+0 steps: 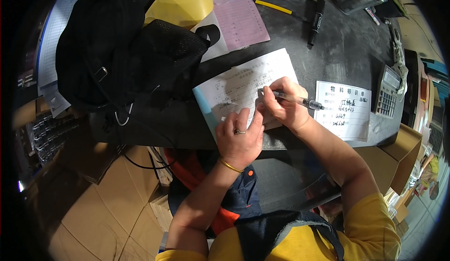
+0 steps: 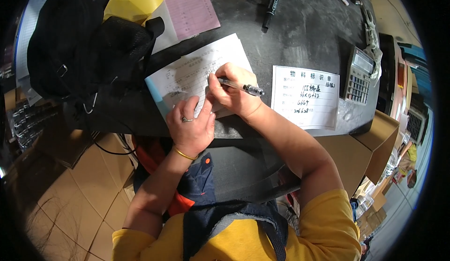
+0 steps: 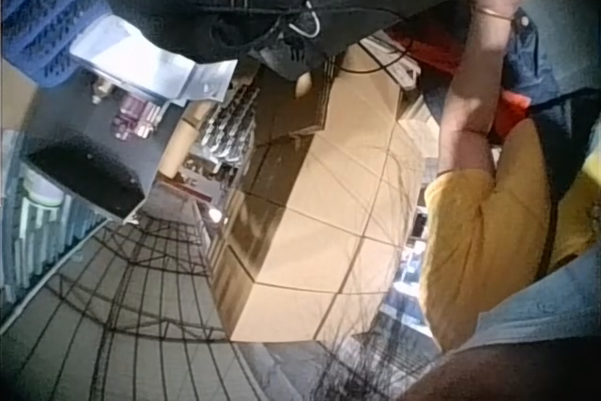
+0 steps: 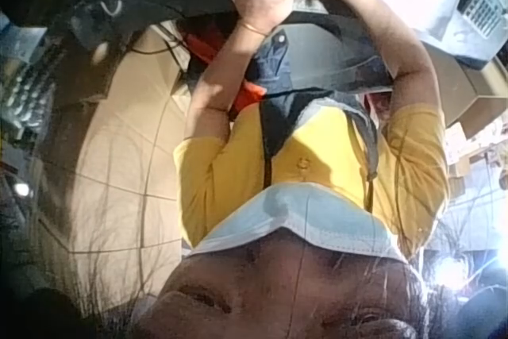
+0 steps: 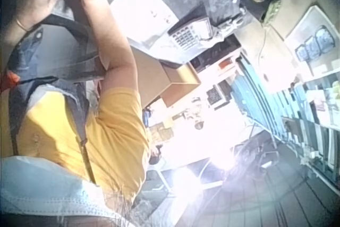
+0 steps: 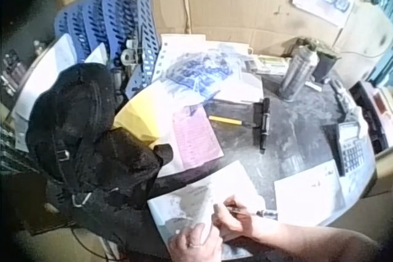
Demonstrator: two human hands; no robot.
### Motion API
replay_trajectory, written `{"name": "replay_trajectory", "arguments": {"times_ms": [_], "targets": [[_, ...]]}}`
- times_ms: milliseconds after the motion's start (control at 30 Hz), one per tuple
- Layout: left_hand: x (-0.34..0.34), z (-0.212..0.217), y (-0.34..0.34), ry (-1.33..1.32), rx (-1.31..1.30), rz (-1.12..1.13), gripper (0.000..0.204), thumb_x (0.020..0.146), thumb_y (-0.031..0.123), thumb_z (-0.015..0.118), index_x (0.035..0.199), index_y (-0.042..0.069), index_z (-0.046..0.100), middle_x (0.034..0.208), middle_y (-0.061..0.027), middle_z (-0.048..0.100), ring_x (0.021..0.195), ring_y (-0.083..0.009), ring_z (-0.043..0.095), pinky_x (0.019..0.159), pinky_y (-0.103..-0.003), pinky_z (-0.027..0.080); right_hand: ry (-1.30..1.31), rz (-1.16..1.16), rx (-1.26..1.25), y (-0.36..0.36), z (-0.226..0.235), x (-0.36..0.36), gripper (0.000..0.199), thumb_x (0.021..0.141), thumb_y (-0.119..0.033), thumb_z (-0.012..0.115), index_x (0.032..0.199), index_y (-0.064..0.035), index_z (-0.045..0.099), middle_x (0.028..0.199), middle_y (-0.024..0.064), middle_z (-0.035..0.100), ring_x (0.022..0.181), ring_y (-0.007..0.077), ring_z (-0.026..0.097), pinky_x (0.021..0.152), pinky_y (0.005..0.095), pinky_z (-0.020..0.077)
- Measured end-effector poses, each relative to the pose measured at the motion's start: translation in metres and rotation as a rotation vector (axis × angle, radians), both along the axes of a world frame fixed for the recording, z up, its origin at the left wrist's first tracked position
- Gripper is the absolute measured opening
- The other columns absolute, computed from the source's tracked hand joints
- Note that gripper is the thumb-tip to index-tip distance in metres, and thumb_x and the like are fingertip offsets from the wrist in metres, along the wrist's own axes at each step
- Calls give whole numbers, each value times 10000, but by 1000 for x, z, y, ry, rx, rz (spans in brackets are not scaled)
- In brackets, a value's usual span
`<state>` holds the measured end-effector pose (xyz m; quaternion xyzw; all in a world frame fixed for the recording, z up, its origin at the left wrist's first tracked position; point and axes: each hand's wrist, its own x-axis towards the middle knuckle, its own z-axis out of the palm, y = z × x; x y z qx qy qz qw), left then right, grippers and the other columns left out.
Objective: Write information on a material identification form and a logbook at a workstation.
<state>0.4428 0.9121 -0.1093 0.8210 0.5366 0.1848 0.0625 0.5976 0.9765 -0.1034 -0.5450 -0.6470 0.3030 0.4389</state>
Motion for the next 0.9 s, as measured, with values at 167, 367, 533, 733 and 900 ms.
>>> {"name": "replay_trajectory", "arguments": {"times_ms": [167,367,533,733,900], "targets": [[0,1,0,-9,-10,-4,422,698,268,699,1108,180,654,1107,-15,481,975,-248,483,761,-407,417,90,19,-49,-2,-1,0,162,821,-66,681,748,-51,537,588,74,619,507,162,634,476,270,489],[1,1,0,7,10,8,427,699,267,696,1116,183,651,1107,-14,484,979,-248,478,777,-406,413,-5,-14,1,0,3,0,163,821,-69,682,746,-53,538,588,74,620,505,172,634,476,277,490],[3,2,1,8,-8,3,427,702,269,696,1117,183,650,1106,-16,484,977,-247,477,779,-410,412,-35,-4,44,-1,-2,4,144,818,-63,683,771,-50,548,591,60,598,499,159,601,474,268,469],[-4,0,-3,1,2,10,439,717,281,687,1146,192,646,1104,-17,483,978,-247,476,776,-412,410,-50,-13,28,-2,2,-2,159,822,-53,678,743,-39,541,599,71,601,510,154,600,481,280,473],[1,1,-3,8,41,-5,503,725,291,691,1217,215,623,1112,-14,480,982,-253,472,798,-423,412,446,-187,-193,-12,-6,13,136,869,-64,663,834,-6,546,732,6,577,593,57,471,520,219,387]]}}
